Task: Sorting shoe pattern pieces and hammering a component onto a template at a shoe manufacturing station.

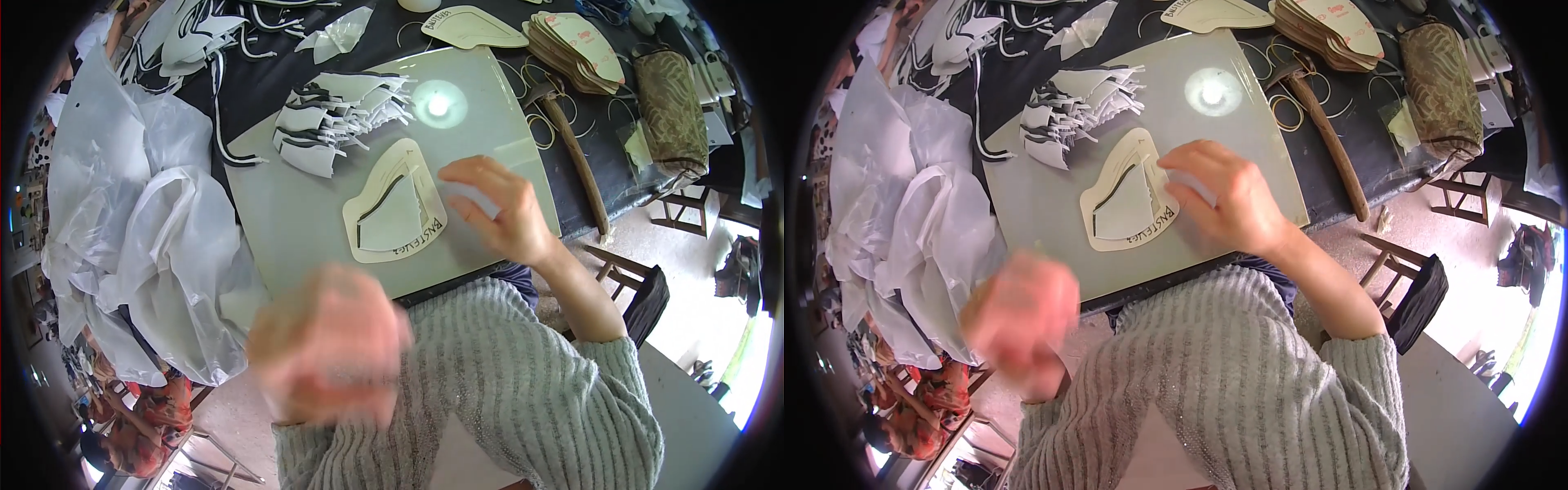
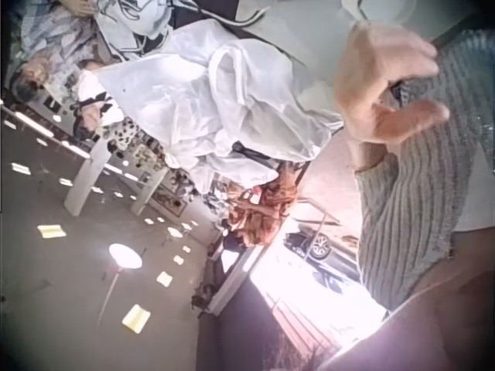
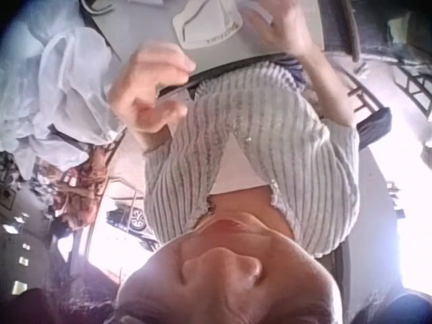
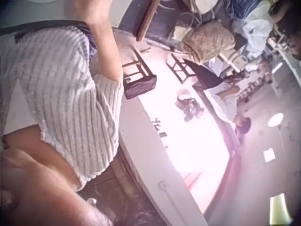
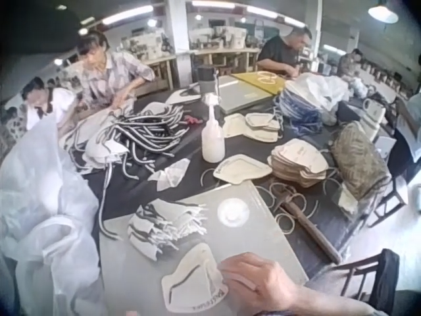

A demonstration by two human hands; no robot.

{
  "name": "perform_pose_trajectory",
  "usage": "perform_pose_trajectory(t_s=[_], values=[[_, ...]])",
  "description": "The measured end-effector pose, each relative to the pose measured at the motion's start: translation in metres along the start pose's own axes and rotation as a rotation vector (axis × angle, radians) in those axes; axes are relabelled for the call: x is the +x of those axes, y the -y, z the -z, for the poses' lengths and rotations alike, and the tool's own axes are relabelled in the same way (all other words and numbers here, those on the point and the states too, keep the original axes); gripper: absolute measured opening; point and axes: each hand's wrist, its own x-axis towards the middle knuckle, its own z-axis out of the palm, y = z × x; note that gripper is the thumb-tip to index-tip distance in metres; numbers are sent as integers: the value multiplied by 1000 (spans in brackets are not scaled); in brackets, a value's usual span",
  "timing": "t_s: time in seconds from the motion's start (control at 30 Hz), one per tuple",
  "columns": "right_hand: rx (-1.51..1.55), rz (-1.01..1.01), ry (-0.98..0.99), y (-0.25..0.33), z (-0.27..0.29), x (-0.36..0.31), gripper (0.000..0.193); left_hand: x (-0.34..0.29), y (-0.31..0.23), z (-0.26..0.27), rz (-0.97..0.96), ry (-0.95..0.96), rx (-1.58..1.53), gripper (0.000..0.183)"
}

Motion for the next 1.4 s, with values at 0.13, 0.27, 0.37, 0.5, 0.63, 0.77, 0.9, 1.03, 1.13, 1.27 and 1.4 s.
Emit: perform_pose_trajectory(t_s=[0.13, 0.27, 0.37, 0.5, 0.63, 0.77, 0.9, 1.03, 1.13, 1.27, 1.4], values=[[-482, 320, 104, -9, -10, -9, 37, -13, 72, -19, 395, -200, 799, 54], [-565, 282, 69, -11, -15, -26, 36, -26, 103, -26, 288, -81, 1073, 61], [-598, 269, 56, -14, -11, -31, 36, -22, 103, -29, 274, -36, 1072, 56], [-614, 253, 73, -9, -9, -33, 35, -13, 105, -26, 303, -28, 1029, 48], [-542, 217, 65, -7, -1, -37, 31, -14, 114, -25, 273, -123, 961, 40], [67, -211, -52, 6, 4, -26, 20, -5, 105, -28, 48, -216, 1098, 41], [327, -421, 95, 7, -11, -5, 18, -5, 105, -39, 49, -140, 1093, 39], [324, -499, -24, -19, 2, 1, 17, -48, 96, -21, 41, -286, 1146, 38], [459, -663, 20, -5, 10, 12, 17, -60, 98, -19, 50, -239, 1118, 35], [690, -703, 116, 2, -3, 13, 17, -40, 88, -31, 301, -484, 707, 29], [534, -601, 232, 6, -19, 5, 11, -13, 91, -14, 697, -485, 47, 18]])
